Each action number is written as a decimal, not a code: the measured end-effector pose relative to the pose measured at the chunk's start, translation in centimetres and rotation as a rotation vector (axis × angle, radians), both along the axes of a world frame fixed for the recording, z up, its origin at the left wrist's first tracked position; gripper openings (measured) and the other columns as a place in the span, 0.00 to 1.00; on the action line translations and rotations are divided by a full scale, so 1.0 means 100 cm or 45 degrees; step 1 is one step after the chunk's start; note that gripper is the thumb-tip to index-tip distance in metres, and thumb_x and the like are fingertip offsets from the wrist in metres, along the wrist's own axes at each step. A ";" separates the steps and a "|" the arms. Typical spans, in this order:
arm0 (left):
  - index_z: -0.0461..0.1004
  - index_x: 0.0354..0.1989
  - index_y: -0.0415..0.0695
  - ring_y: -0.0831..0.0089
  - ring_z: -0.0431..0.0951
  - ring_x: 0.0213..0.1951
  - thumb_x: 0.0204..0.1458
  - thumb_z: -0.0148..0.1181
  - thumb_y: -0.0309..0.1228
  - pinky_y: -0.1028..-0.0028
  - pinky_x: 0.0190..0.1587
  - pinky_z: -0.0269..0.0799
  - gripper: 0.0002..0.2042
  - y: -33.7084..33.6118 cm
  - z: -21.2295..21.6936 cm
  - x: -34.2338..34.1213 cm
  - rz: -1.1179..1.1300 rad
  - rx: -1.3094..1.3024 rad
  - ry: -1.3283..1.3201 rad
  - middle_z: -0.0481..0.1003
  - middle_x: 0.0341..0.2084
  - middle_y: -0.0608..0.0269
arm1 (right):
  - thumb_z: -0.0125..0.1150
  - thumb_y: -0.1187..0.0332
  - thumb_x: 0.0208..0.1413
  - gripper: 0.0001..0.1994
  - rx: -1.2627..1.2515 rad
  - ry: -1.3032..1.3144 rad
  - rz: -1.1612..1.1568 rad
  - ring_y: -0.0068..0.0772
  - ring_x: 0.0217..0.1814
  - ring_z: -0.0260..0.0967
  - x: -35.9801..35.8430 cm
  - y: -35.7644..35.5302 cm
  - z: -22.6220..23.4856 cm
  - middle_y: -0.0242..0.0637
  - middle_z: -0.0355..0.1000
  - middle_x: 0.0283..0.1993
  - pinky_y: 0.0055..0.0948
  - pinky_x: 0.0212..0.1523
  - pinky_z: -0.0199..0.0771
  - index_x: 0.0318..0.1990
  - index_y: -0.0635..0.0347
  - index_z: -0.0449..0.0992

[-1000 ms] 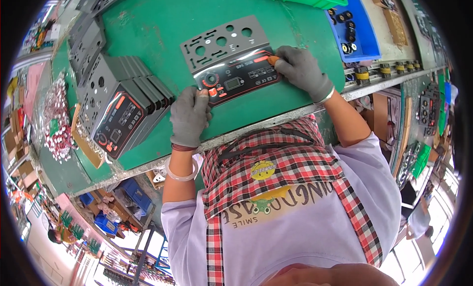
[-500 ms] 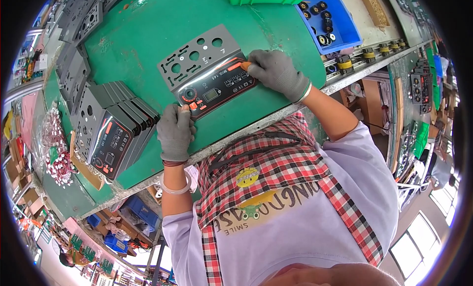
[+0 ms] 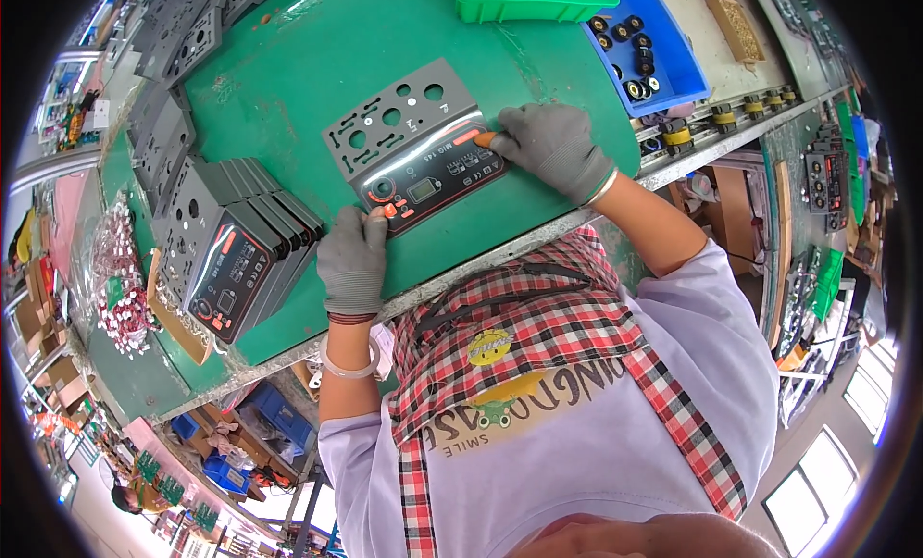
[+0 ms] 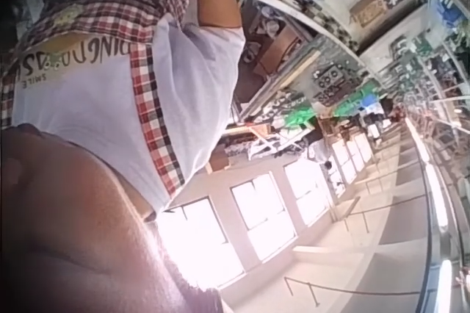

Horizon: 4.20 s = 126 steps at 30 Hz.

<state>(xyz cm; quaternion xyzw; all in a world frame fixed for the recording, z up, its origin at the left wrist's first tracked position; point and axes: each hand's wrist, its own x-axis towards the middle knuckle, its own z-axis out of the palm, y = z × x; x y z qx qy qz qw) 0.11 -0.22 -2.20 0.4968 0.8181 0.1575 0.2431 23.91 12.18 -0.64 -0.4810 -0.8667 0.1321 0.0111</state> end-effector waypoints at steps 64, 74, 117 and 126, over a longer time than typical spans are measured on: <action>0.72 0.32 0.36 0.51 0.73 0.31 0.44 0.52 0.33 0.60 0.35 0.68 0.12 0.116 0.107 -0.337 -0.268 0.146 0.430 0.74 0.27 0.47 | 0.54 0.62 0.45 0.10 -0.074 0.879 0.102 0.37 0.34 0.72 -0.044 0.016 -0.033 0.32 0.72 0.34 0.36 0.32 0.70 0.36 0.50 0.73; 0.65 0.21 0.38 0.48 0.69 0.29 0.40 0.51 0.20 0.56 0.32 0.65 0.02 0.192 0.170 -0.261 -0.812 0.574 1.306 0.69 0.22 0.46 | 0.54 0.62 0.45 0.13 -0.075 0.884 0.134 0.35 0.38 0.72 -0.043 0.013 -0.041 0.30 0.73 0.36 0.33 0.38 0.70 0.40 0.50 0.74; 0.60 0.53 0.39 0.49 0.55 0.58 0.42 0.60 0.40 0.54 0.61 0.48 0.30 0.007 -0.003 0.032 -0.717 0.651 0.336 0.56 0.56 0.49 | 0.64 0.60 0.41 0.19 0.570 0.223 0.159 0.40 0.54 0.61 0.062 0.192 0.037 0.35 0.68 0.48 0.34 0.53 0.63 0.43 0.53 0.75; 0.63 0.50 0.40 0.47 0.56 0.56 0.43 0.59 0.40 0.54 0.58 0.53 0.26 0.007 0.010 0.038 -0.609 0.790 0.348 0.57 0.54 0.46 | 0.57 0.77 0.50 0.07 0.123 1.754 -0.200 0.23 0.31 0.70 0.051 0.148 0.051 0.32 0.74 0.30 0.20 0.34 0.69 0.37 0.65 0.75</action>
